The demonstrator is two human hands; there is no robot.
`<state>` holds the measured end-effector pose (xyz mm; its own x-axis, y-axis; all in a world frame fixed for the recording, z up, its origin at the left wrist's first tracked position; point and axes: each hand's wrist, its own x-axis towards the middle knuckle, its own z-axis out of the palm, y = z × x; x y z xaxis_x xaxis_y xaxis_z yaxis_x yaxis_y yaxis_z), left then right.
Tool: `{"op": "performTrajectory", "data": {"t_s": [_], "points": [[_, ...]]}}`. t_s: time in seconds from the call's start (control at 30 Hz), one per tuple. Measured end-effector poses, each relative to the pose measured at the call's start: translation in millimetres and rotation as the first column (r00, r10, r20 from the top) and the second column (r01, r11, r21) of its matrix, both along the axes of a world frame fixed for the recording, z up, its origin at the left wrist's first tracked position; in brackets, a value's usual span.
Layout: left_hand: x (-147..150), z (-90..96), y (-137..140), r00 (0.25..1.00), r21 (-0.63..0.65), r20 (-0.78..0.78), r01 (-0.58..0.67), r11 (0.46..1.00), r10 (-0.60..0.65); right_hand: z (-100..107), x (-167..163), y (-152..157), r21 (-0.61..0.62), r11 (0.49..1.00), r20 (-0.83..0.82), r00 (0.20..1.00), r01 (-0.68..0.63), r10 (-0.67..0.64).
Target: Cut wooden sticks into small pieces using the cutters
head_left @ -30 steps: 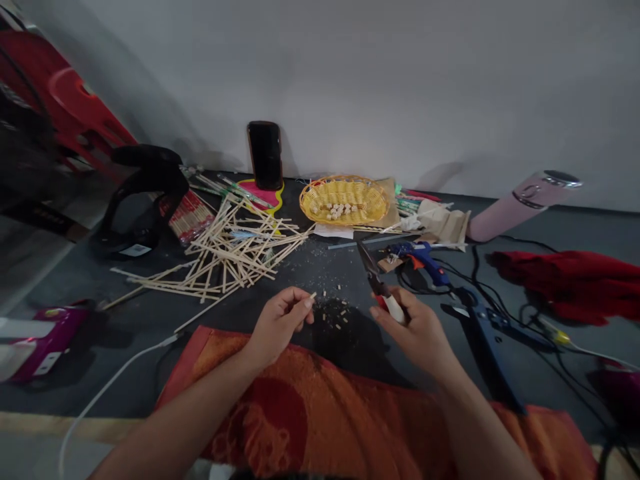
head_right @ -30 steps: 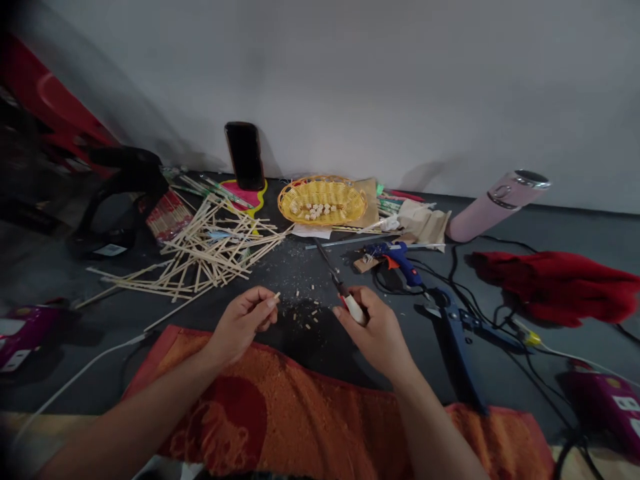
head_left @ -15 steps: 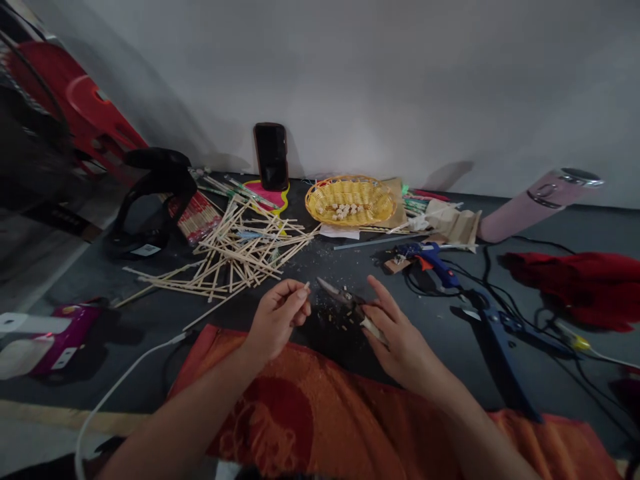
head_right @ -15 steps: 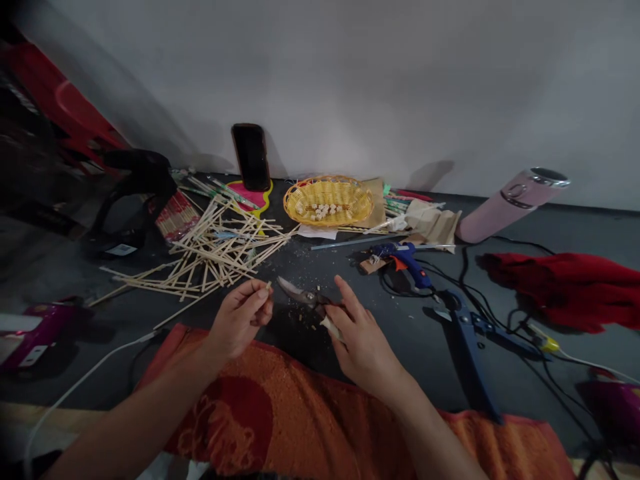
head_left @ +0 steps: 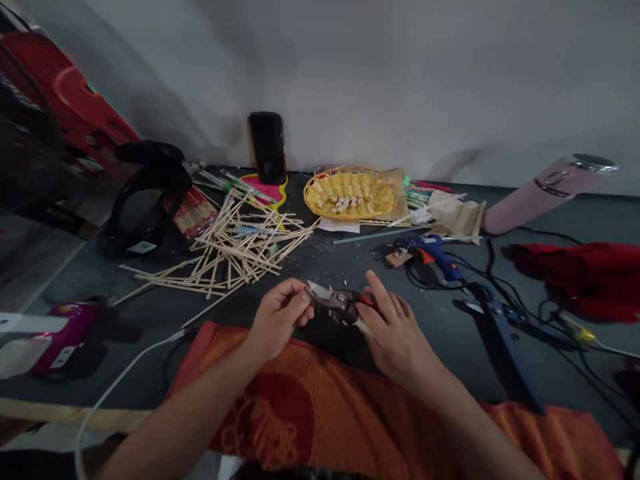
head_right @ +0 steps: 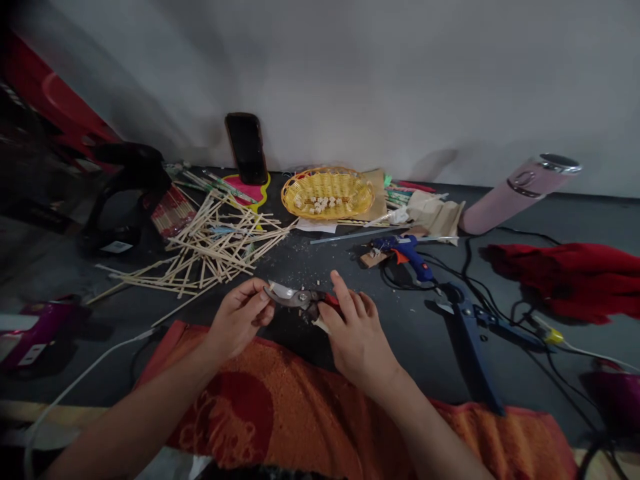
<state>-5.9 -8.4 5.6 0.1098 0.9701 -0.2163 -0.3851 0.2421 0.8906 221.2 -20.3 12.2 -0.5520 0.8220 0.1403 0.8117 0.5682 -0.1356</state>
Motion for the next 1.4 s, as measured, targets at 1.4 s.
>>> {"op": "performTrajectory", "data": {"t_s": [1.4], "points": [[-2.4,1.1,-4.2,0.953,0.094,-0.263,0.181,0.979,-0.150,-7.8,-4.2,3.2,-0.124,0.984,-0.043,0.990,0.129,-0.136]]}}
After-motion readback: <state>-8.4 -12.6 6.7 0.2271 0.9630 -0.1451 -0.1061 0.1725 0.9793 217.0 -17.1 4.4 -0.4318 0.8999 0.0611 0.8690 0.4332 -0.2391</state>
